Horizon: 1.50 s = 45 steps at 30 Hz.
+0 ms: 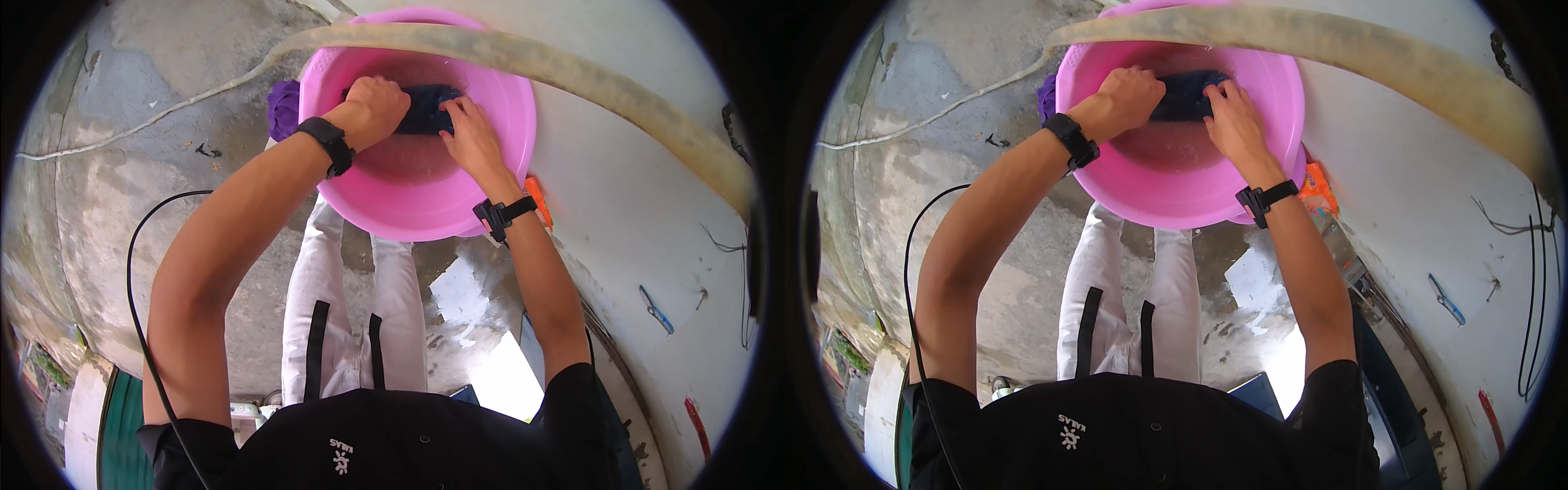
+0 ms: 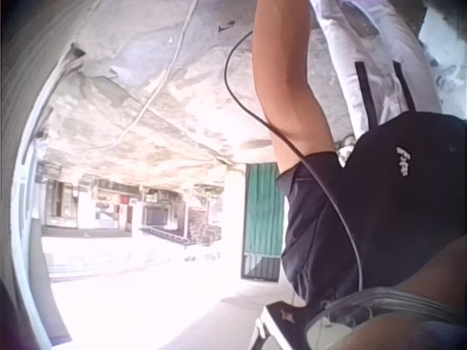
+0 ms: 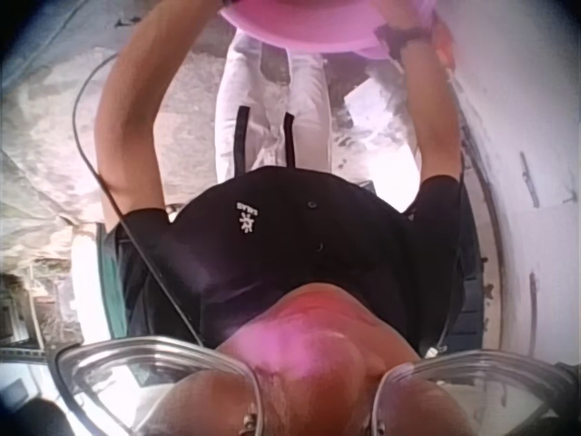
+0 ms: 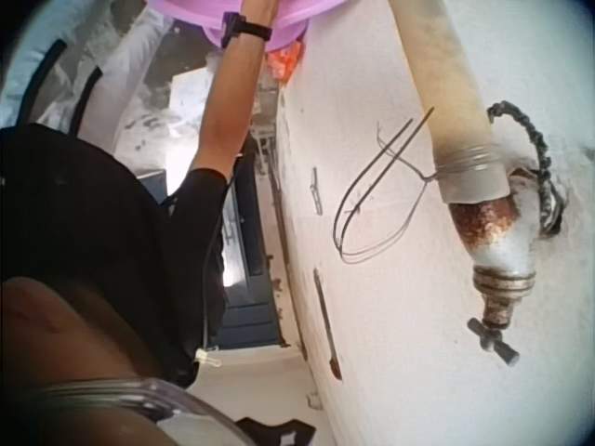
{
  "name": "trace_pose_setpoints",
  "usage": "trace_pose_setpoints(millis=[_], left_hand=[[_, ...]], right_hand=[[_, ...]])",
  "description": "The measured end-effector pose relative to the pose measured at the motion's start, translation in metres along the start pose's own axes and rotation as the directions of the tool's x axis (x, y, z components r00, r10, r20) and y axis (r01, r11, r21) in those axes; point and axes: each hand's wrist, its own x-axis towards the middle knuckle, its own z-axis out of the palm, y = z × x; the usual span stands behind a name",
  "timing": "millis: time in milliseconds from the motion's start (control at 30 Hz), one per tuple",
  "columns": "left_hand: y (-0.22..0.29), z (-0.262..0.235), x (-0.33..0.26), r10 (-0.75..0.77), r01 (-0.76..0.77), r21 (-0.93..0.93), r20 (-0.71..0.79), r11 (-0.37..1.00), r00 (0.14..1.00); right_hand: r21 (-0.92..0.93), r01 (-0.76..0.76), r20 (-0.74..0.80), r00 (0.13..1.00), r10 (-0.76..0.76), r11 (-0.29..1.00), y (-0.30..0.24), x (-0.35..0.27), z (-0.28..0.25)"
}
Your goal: The person washes a cloth in a basin, wipes the surfaces of a white metal shelving unit by hand, and organizes papers and a yellow roll on the shelves.
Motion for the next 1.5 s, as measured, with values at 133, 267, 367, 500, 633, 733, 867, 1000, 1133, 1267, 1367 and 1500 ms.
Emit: trace_pose_setpoints(millis=[133, 267, 367, 500, 633, 733, 867, 1000, 1133, 1267, 1367, 1500], left_hand=[[0.005, 0.007, 0.005, -0.054, 0.053, -0.015, -0.073, 0.998, 0.996], [0.019, -0.004, 0.021, -0.106, 0.118, -0.037, 0.242, 0.992, 0.965], [0.026, 0.000, 0.025, -0.068, 0.091, -0.048, 0.357, 0.995, 0.932], [0.015, 0.016, 0.020, -0.122, 0.178, -0.221, 0.244, 0.959, 0.962], [0.005, 0.004, 0.021, -0.233, 0.234, -0.498, 0.066, 0.835, 0.970], [0.020, -0.019, 0.009, -0.297, 0.144, -0.759, -0.068, 0.635, 0.952], [0.041, -0.026, -0.014, -0.352, 0.083, -0.946, -0.034, 0.313, 0.935], [0.068, -0.020, -0.030, -0.239, -0.013, -0.957, -0.085, 0.290, 0.967], [0.064, -0.018, -0.045, -0.259, -0.059, -0.899, -0.187, 0.434, 0.948], [0.041, -0.023, -0.049, -0.136, -0.120, -0.644, -0.334, 0.756, 0.933], [0.027, -0.022, -0.041, 0.046, -0.260, -0.454, -0.430, 0.852, 0.902], [0.025, -0.035, -0.030, 0.149, -0.332, -0.500, -0.372, 0.800, 0.916]], right_hand=[[-0.021, 0.008, 0.007, 1.000, -0.008, 1.000, -0.006, 0.022, 0.014], [-0.144, 0.018, 0.060, 0.998, -0.010, 0.989, 0.004, 0.032, 0.031], [-0.115, -0.030, 0.088, 0.995, 0.040, 0.993, 0.017, 0.036, 0.041], [0.128, -0.160, 0.118, 0.982, 0.145, 0.979, 0.016, 0.043, 0.037], [0.795, -0.490, 0.311, 0.835, 0.454, 0.357, 0.001, 0.029, 0.023], [0.888, -0.380, 0.459, 0.717, 0.525, -0.259, -0.013, 0.017, 0.019], [0.753, -0.195, 0.520, 0.762, 0.386, -0.629, -0.050, 0.006, 0.006], [0.702, -0.287, 0.574, 0.770, 0.279, -0.652, -0.051, 0.000, 0.020], [0.857, -0.211, 0.446, 0.760, 0.472, -0.471, -0.043, -0.003, 0.021], [0.839, -0.355, 0.466, 0.859, 0.210, -0.412, -0.030, -0.006, -0.006], [0.784, -0.528, 0.544, 0.838, -0.049, -0.325, -0.031, -0.008, -0.035], [0.703, -0.703, 0.674, 0.707, -0.215, -0.111, -0.026, -0.001, -0.053]])
